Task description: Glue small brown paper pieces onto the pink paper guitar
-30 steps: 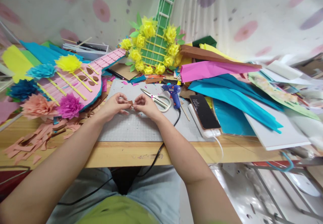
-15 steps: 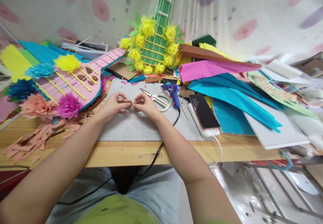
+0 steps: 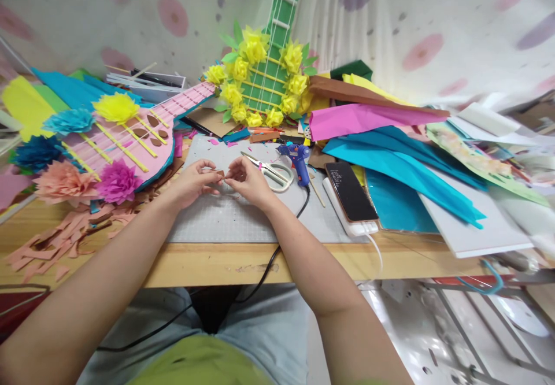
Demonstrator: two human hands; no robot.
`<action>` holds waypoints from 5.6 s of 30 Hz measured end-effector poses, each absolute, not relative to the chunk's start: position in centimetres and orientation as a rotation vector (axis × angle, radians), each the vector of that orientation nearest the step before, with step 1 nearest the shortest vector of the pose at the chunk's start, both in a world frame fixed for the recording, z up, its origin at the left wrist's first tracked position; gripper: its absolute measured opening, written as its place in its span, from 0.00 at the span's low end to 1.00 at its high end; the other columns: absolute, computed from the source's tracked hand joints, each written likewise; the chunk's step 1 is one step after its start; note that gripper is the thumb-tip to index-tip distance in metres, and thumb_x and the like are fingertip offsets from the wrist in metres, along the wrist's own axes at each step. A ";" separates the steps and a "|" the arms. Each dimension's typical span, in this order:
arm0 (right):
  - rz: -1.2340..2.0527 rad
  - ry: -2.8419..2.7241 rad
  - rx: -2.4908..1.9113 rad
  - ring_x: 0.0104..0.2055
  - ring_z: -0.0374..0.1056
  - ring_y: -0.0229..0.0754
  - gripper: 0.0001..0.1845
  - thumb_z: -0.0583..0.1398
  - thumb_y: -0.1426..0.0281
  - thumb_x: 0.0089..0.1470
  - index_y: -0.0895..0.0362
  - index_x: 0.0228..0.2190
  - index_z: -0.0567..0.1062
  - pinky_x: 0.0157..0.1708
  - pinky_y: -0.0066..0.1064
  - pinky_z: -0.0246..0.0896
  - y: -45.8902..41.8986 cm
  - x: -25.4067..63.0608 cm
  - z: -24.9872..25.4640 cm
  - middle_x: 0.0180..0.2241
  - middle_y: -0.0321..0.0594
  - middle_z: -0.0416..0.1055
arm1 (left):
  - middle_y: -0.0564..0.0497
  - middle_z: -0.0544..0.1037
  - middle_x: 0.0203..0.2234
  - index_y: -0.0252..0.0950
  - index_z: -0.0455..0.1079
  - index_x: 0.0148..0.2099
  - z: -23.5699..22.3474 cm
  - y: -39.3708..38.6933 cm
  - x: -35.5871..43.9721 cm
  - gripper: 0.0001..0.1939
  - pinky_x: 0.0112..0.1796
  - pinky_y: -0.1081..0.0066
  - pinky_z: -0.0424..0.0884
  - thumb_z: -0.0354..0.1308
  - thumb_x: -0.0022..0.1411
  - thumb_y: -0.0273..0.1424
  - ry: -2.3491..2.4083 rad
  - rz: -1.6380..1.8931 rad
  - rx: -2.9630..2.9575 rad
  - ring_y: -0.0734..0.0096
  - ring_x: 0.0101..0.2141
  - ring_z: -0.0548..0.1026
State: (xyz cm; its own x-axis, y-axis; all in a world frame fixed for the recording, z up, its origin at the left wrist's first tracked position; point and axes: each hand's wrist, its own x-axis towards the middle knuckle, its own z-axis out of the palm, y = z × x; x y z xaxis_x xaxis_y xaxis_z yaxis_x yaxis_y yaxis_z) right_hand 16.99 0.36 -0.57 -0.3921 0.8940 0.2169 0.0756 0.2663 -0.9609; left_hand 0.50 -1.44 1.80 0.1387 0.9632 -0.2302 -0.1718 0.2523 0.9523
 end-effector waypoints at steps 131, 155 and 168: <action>1.441 -1.392 -0.967 0.28 0.69 0.34 0.24 0.66 0.68 0.35 0.52 0.32 0.58 0.33 0.31 0.64 0.7 17.1 -0.8 0.26 0.27 0.72 | 0.57 0.74 0.24 0.38 0.58 0.37 0.7 -1.2 1.2 0.21 0.25 0.76 0.70 0.67 0.45 0.30 1.176 1.233 1.400 0.73 0.28 0.74; 1.393 -1.345 -1.005 0.26 0.67 0.32 0.26 0.68 0.63 0.35 0.52 0.32 0.58 0.28 0.27 0.63 1.0 16.9 -1.1 0.25 0.26 0.71 | 0.58 0.77 0.22 0.37 0.56 0.36 1.4 -1.5 1.6 0.22 0.27 0.73 0.73 0.66 0.44 0.23 1.158 1.164 1.039 0.73 0.24 0.77; 1.401 -1.304 -0.963 0.27 0.69 0.33 0.26 0.68 0.62 0.36 0.52 0.31 0.57 0.29 0.29 0.65 0.9 16.7 -0.9 0.25 0.26 0.70 | 0.57 0.76 0.24 0.38 0.56 0.34 1.2 -1.4 1.6 0.21 0.27 0.72 0.73 0.66 0.43 0.26 1.115 1.218 1.072 0.73 0.27 0.77</action>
